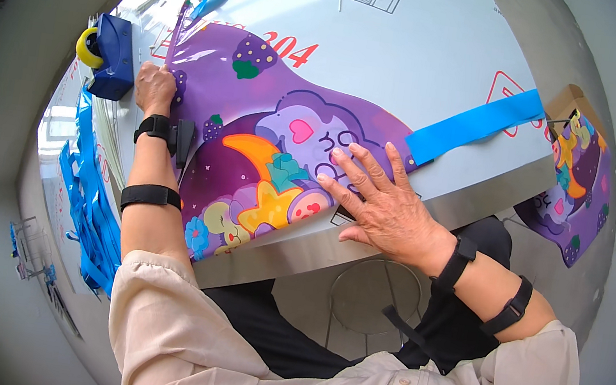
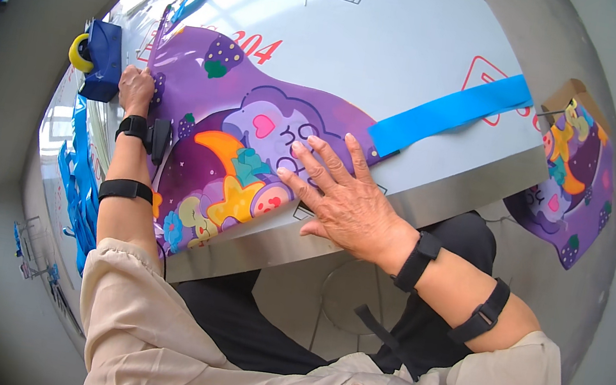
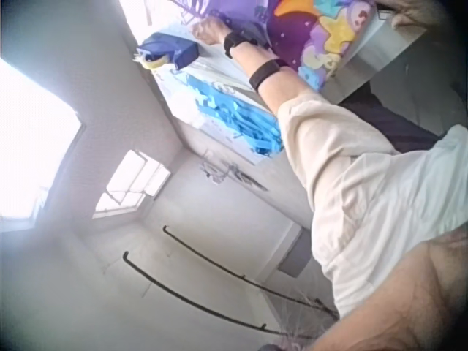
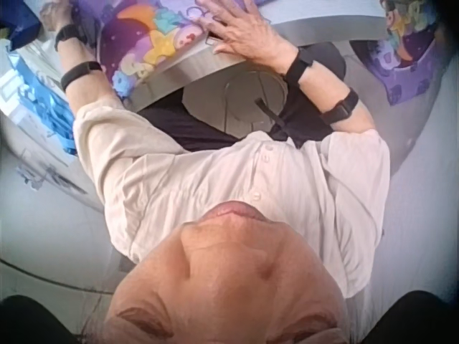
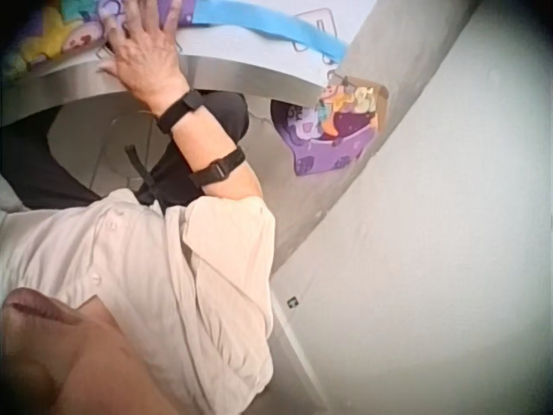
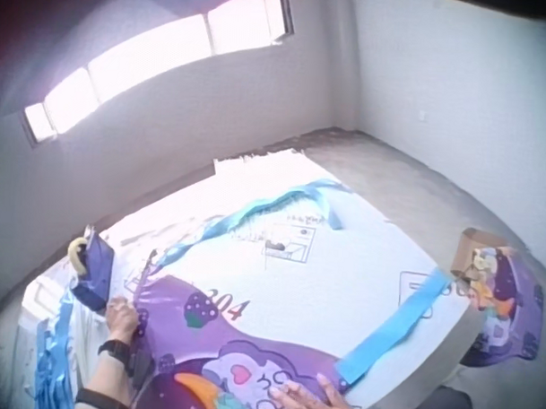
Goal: Folding a decorative kite and placing it into a plastic sleeve for packaging.
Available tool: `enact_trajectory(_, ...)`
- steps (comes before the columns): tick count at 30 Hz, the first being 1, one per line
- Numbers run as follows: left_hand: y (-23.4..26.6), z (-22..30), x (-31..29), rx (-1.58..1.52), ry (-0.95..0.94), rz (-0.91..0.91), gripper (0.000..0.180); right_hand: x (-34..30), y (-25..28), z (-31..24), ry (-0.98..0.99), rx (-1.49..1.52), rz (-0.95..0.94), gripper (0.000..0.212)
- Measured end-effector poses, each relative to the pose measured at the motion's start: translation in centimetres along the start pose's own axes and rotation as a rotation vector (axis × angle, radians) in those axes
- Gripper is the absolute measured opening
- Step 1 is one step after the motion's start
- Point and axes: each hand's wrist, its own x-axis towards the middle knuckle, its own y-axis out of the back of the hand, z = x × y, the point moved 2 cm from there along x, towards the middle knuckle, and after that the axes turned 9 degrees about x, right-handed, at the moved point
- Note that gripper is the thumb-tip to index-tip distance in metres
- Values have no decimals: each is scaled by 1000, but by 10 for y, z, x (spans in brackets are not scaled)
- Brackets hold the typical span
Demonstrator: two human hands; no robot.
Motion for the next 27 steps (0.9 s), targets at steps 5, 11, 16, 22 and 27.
enact_trajectory(5,-3,-3,2,-4,-31,23,29,-1,0,9,-33,9,20,84)
enact_trajectory(11,-8,-8,7,-26,-48,21,30,-3,-1,18,-54,-1,57,85)
enact_trajectory(16,-10,-9,8,-5,-41,15,29,-6,-2,17,-55,10,56,83)
enact_trajectory(22,-4,-5,4,16,-107,13,30,-10,-3,9,-96,31,20,84)
enact_trajectory(27,35,23,-17,59,-351,276,22,-11,-5,7,-68,-5,55,89)
